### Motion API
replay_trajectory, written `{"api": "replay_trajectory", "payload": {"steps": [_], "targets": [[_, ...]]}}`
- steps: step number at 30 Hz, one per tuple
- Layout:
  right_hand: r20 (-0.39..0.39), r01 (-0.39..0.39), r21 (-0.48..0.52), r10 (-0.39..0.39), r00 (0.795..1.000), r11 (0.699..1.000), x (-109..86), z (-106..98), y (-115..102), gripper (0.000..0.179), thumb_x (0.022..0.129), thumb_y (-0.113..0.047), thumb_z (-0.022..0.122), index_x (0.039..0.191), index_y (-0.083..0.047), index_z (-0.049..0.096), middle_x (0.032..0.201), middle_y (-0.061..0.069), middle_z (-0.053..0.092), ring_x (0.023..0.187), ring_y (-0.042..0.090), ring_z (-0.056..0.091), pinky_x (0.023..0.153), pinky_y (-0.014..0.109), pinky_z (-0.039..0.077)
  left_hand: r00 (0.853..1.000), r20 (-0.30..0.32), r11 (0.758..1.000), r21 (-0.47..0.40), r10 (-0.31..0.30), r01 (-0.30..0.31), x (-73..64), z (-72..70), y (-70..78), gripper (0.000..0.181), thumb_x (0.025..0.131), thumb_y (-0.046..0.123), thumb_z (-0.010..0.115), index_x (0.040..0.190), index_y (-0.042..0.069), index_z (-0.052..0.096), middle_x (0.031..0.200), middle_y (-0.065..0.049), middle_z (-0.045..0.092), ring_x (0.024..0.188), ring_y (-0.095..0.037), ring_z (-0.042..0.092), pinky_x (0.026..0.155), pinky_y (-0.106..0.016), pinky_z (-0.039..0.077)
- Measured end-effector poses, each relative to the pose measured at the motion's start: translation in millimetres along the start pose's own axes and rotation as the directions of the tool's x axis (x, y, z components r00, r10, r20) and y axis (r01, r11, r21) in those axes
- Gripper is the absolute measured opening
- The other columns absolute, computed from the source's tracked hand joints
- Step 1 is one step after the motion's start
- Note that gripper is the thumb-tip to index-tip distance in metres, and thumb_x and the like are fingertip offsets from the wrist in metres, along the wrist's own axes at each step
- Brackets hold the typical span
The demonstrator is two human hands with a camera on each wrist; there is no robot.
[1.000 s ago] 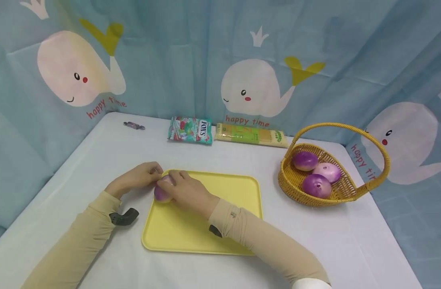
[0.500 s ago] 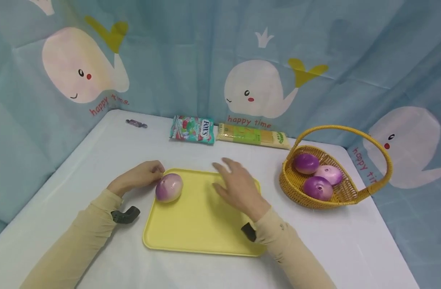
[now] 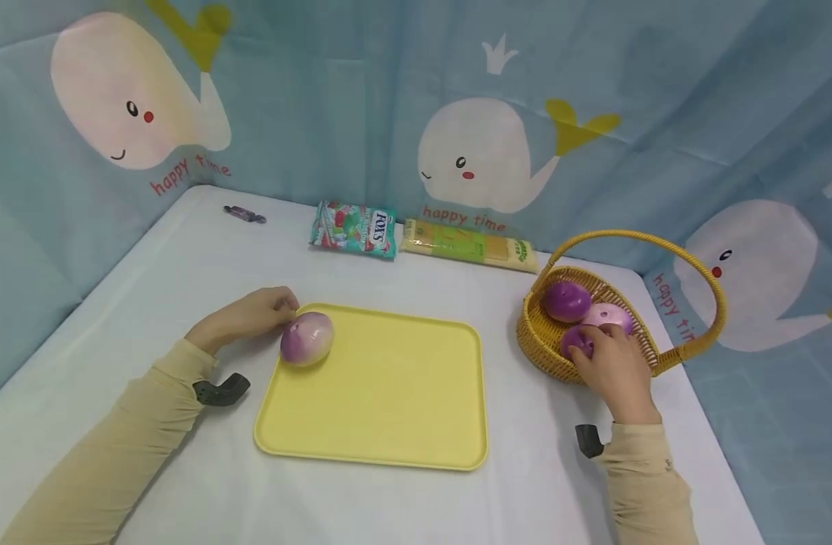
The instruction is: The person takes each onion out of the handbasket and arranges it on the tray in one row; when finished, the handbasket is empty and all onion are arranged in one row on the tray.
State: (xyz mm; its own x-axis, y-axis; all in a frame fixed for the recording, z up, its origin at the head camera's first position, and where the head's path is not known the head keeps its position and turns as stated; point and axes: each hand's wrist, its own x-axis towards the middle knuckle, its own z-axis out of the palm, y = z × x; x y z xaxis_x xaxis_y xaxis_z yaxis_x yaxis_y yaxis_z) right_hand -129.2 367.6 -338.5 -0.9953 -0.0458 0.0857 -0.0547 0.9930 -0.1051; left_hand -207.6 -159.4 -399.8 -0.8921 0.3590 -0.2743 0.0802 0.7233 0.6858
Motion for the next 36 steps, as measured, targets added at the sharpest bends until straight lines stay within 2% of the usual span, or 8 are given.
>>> {"api": "replay_trajectory", "payload": {"steps": [8, 11, 15, 19, 24, 28, 32, 36], "targets": [[0.039, -0.004, 0.044, 0.002, 0.999, 0.999, 15.7, 7.3, 2.6, 0.059, 0.088, -0.035, 0.069, 0.125, 0.009, 0.055, 0.113, 0.038, 0.06, 0.103, 0.058, 0.055, 0.088, 0.067, 0.042, 1.0, 0.003, 1.0, -0.011, -0.017, 0.017, -1.6, 2.4, 0.8, 0.026, 0.095, 0.012, 0.047, 0.113, -0.005, 0.055, 0.089, -0.011, 0.06, 0.084, -0.021, 0.054, 0.076, -0.031, 0.045], [-0.034, -0.028, 0.046, 0.03, 0.999, 0.999, 14.2, 5.3, -6.2, 0.058, 0.089, -0.035, 0.066, 0.127, 0.008, 0.055, 0.117, 0.038, 0.058, 0.105, 0.057, 0.054, 0.088, 0.067, 0.042, 1.0, 0.008, 1.0, -0.014, -0.019, 0.02, -1.4, 5.2, -0.7, 0.026, 0.095, 0.012, 0.047, 0.113, -0.004, 0.056, 0.09, -0.01, 0.06, 0.084, -0.02, 0.054, 0.076, -0.03, 0.045], [-0.183, -0.054, 0.102, 0.072, 0.98, 0.993, 7.9, -11.7, -40.4, 0.063, 0.092, -0.039, 0.062, 0.138, 0.003, 0.049, 0.132, 0.037, 0.047, 0.112, 0.057, 0.049, 0.089, 0.069, 0.04, 1.0, 0.008, 1.0, -0.015, -0.008, 0.009, -0.8, 5.5, 0.3, 0.027, 0.094, 0.012, 0.047, 0.114, -0.005, 0.056, 0.091, -0.011, 0.06, 0.085, -0.021, 0.054, 0.077, -0.031, 0.046], [-0.264, 0.143, 0.179, -0.092, 0.96, 0.973, 10.4, -18.5, -89.4, 0.06, 0.09, -0.033, 0.068, 0.139, -0.002, 0.05, 0.135, 0.03, 0.047, 0.116, 0.051, 0.05, 0.092, 0.068, 0.042, 1.0, -0.004, 1.0, -0.011, -0.005, 0.005, -1.4, 3.4, 1.2, 0.027, 0.095, 0.012, 0.047, 0.114, -0.005, 0.056, 0.091, -0.011, 0.06, 0.085, -0.021, 0.054, 0.078, -0.032, 0.046], [-0.167, 0.398, 0.224, -0.368, 0.915, 0.889, 16.7, 15.0, -141.0, 0.07, 0.083, -0.026, 0.076, 0.143, -0.009, 0.043, 0.127, 0.027, 0.048, 0.106, 0.04, 0.06, 0.085, 0.052, 0.054, 1.0, -0.015, 1.0, -0.011, -0.013, 0.013, -1.4, 4.0, -1.1, 0.026, 0.094, 0.012, 0.047, 0.113, -0.004, 0.056, 0.09, -0.01, 0.06, 0.084, -0.02, 0.054, 0.077, -0.031, 0.045], [-0.11, 0.461, 0.227, -0.448, 0.887, 0.858, 16.6, 40.0, -162.6, 0.078, 0.077, -0.029, 0.08, 0.145, -0.017, 0.045, 0.119, 0.023, 0.043, 0.099, 0.035, 0.062, 0.074, 0.042, 0.058, 1.0, -0.009, 1.0, -0.011, 0.003, -0.003, -0.5, 6.7, -1.9, 0.026, 0.094, 0.011, 0.048, 0.112, -0.004, 0.057, 0.089, -0.01, 0.06, 0.083, -0.02, 0.055, 0.076, -0.03, 0.045], [-0.136, 0.461, 0.243, -0.44, 0.888, 0.854, 19.8, 46.4, -172.4, 0.069, 0.073, -0.031, 0.083, 0.132, -0.015, 0.052, 0.117, 0.017, 0.048, 0.09, 0.03, 0.065, 0.073, 0.042, 0.057, 1.0, -0.012, 1.0, 0.001, 0.015, -0.015, 0.4, 6.7, -2.7, 0.025, 0.095, 0.012, 0.047, 0.112, -0.003, 0.057, 0.09, -0.01, 0.061, 0.084, -0.02, 0.055, 0.076, -0.031, 0.046], [-0.13, 0.482, 0.27, -0.464, 0.876, 0.834, 25.3, 51.1, -179.4, 0.066, 0.074, -0.033, 0.084, 0.125, -0.012, 0.048, 0.117, 0.011, 0.056, 0.089, 0.025, 0.065, 0.075, 0.041, 0.056, 1.0, -0.024, 1.0, 0.018, 0.015, -0.015, -1.0, 4.1, -2.9, 0.026, 0.094, 0.012, 0.047, 0.113, -0.003, 0.057, 0.092, -0.011, 0.062, 0.086, -0.022, 0.056, 0.079, -0.034, 0.047]]}}
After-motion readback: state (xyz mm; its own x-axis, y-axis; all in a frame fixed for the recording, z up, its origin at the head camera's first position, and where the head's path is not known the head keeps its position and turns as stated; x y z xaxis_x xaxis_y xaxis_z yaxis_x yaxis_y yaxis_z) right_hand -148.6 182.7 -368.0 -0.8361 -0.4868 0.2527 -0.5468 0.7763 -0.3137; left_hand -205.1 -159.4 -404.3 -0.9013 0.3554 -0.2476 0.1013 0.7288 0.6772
